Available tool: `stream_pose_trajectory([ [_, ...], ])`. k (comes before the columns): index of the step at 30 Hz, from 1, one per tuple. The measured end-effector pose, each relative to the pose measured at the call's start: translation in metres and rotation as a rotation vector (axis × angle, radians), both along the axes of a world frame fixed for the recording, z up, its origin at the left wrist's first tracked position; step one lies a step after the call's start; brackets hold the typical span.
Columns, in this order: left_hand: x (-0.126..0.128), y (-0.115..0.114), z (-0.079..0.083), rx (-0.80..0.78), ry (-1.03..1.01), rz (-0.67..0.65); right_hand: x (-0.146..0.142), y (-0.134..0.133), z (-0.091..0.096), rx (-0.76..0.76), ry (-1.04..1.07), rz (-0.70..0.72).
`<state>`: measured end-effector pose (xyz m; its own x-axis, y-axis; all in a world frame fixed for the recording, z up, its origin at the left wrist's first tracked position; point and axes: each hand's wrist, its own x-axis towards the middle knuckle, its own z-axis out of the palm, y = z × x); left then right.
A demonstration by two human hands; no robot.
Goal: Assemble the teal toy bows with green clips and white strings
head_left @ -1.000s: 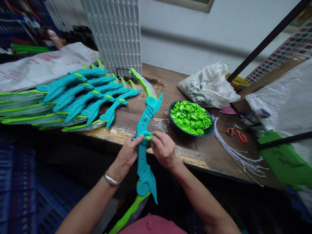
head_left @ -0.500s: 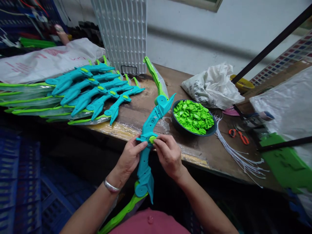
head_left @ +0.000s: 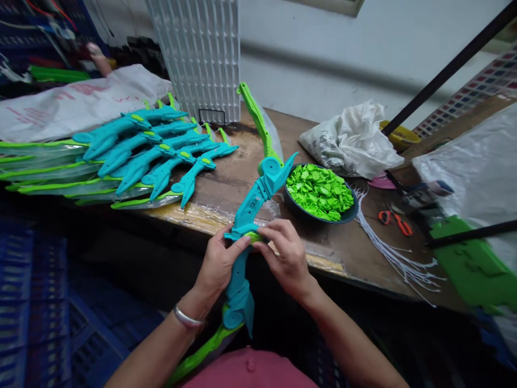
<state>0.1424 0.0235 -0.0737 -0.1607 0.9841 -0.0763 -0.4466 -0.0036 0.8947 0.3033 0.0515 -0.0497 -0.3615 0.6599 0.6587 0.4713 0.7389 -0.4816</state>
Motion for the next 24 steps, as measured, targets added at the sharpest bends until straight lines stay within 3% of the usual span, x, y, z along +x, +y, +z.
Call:
stream_pose_trajectory([
  [2, -0.001, -0.004, 0.0, 0.026, 0.07, 0.01, 0.006, 0.005, 0.001, -0.235, 0.08, 0.025],
  [4, -0.002, -0.009, 0.0, 0.047, 0.181, 0.016, 0.011, 0.008, 0.001, -0.443, 0.082, 0.139],
  [6, -0.002, -0.014, -0.001, 0.04, 0.291, 0.03, 0.013, 0.008, -0.001, -0.537, 0.039, 0.2],
  [13, -0.006, -0.019, -0.019, -0.012, 0.443, 0.018, 0.007, 0.002, -0.025, -0.666, 0.053, 0.103],
  [19, -0.014, -0.013, -0.031, -0.013, 0.491, -0.007, 0.002, 0.002, -0.047, -0.656, -0.003, 0.055],
  [24, -0.018, -0.001, -0.034, -0.109, 0.4, -0.097, 0.008, 0.02, -0.042, -0.576, -0.18, 0.05],
])
